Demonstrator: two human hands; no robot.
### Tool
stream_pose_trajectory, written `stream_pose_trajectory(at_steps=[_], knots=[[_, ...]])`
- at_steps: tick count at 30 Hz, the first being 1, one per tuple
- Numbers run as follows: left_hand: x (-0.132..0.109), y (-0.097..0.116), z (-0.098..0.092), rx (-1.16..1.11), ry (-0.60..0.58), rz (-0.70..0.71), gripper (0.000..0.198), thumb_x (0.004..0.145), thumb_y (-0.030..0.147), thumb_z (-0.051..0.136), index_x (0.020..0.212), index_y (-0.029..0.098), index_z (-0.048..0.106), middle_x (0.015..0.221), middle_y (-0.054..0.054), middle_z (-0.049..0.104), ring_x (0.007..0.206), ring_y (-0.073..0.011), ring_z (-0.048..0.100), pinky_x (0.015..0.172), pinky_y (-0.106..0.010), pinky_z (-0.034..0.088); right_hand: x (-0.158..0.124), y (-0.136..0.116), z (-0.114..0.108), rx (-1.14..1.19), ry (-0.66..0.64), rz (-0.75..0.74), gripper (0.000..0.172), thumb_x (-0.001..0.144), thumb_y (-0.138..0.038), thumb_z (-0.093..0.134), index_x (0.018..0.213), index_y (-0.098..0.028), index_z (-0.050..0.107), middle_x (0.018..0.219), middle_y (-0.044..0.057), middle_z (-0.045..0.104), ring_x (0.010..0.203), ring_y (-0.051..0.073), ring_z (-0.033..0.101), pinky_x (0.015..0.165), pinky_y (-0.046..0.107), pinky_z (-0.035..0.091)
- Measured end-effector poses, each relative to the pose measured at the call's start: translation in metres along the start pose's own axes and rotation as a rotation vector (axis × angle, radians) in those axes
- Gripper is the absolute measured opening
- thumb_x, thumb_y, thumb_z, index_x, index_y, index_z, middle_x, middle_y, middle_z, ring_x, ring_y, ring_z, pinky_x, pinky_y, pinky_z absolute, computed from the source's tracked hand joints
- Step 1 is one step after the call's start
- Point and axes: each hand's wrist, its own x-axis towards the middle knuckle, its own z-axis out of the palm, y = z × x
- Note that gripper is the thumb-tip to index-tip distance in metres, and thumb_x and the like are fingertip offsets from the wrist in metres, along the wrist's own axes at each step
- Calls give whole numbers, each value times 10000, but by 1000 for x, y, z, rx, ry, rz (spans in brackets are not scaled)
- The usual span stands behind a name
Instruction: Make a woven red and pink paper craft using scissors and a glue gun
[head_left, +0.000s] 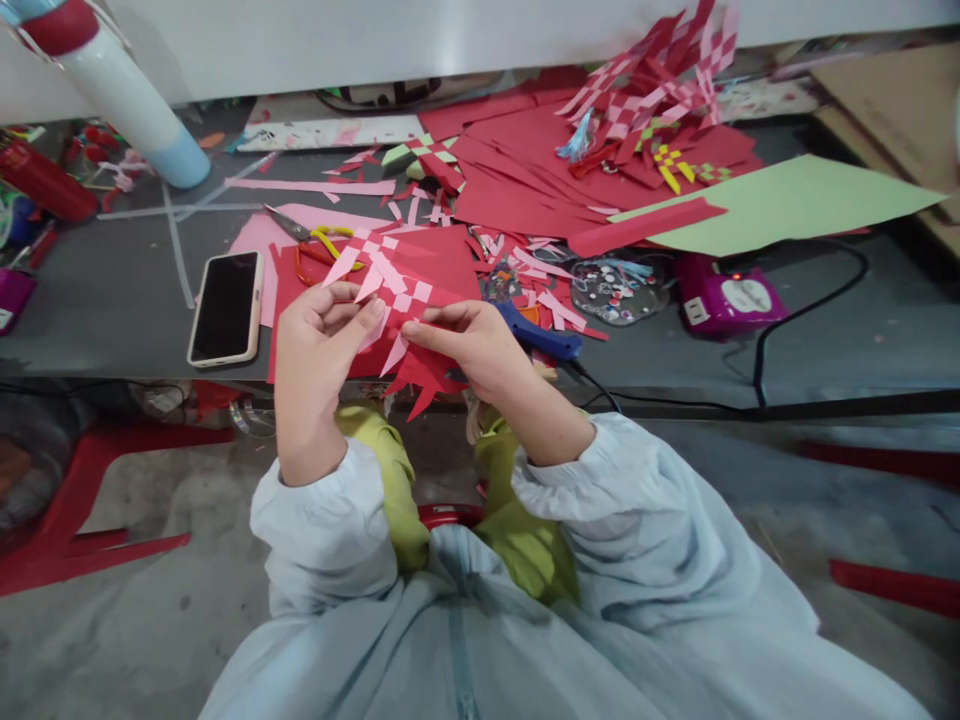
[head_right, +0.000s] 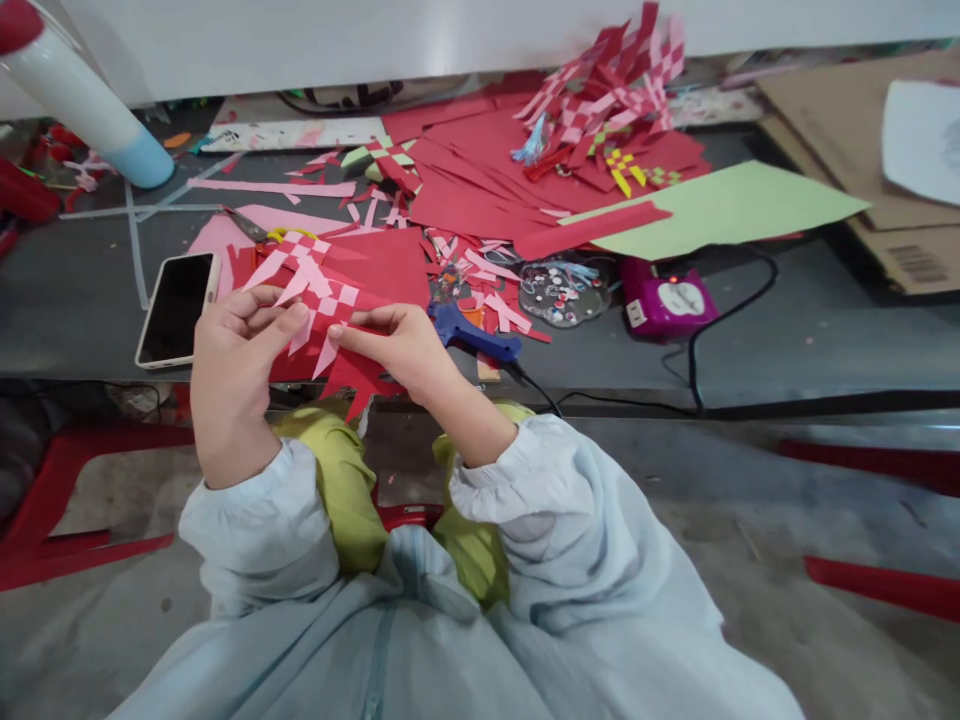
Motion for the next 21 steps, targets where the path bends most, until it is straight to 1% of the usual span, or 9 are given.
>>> stream_pose_trajectory(at_steps=[2, 5, 7, 9, 12, 15, 18, 21], knots=[[2, -3, 0, 7, -6, 22, 263, 652, 301, 827, 824, 186, 664, 737, 9, 693, 700, -127, 683, 654, -229, 563, -1, 0, 1, -6, 10, -16, 350, 531, -450, 873, 679, -170, 724, 667, -8, 672, 564, 84, 551, 550, 233, 438], [6, -9, 0, -10, -2, 73, 282, 688, 377, 809, 854, 188, 681, 866, -25, 720, 820, -147, 696, 718, -240, 566, -4, -4, 1, -61, 2, -6, 372, 507, -445, 875, 692, -154, 736, 647, 3, 673, 554, 92, 533, 525, 236, 425], [7, -11, -1, -37, 10, 77, 266, 727, 411, 780, 839, 189, 687, 858, -26, 717, 829, -149, 691, 738, -248, 563, -6, -7, 1, -123, -24, -16, 362, 528, -446, 865, 679, -145, 732, 626, 6, 661, 556, 97, 521, 527, 241, 420], [6, -11, -1, -64, 27, 73, 230, 745, 401, 768, 806, 194, 689, 808, -9, 706, 784, -137, 678, 727, -245, 558, -7, -8, 1, -199, -49, -41, 350, 564, -452, 848, 643, -139, 714, 591, 1, 631, 553, 99, 501, 521, 244, 405], [3, -7, -1, -73, 37, 110, 159, 746, 336, 771, 762, 200, 688, 768, 11, 690, 737, -117, 653, 723, -232, 551, -8, -8, 1, -286, -58, -68, 364, 599, -470, 826, 616, -133, 689, 551, -9, 578, 541, 97, 463, 502, 244, 373], [1, -5, -2, -76, 34, 151, 110, 740, 276, 772, 761, 209, 688, 777, 17, 689, 730, -112, 642, 727, -236, 549, -8, -8, 1, -312, -48, -66, 377, 604, -468, 824, 612, -123, 672, 536, -22, 533, 534, 85, 427, 495, 238, 343], [2, -6, -2, -104, 31, 157, 148, 716, 269, 795, 801, 214, 686, 801, 18, 690, 746, -117, 648, 750, -257, 556, -8, -8, 1, -314, -47, -57, 376, 600, -454, 828, 603, -120, 656, 531, -32, 502, 530, 73, 406, 486, 227, 311], [4, -8, -1, -116, 44, 176, 199, 676, 255, 825, 797, 201, 678, 803, 19, 683, 768, -120, 659, 791, -271, 557, -8, -9, 2, -277, -43, -51, 356, 592, -428, 836, 607, -120, 659, 548, -29, 523, 543, 75, 430, 495, 222, 333]])
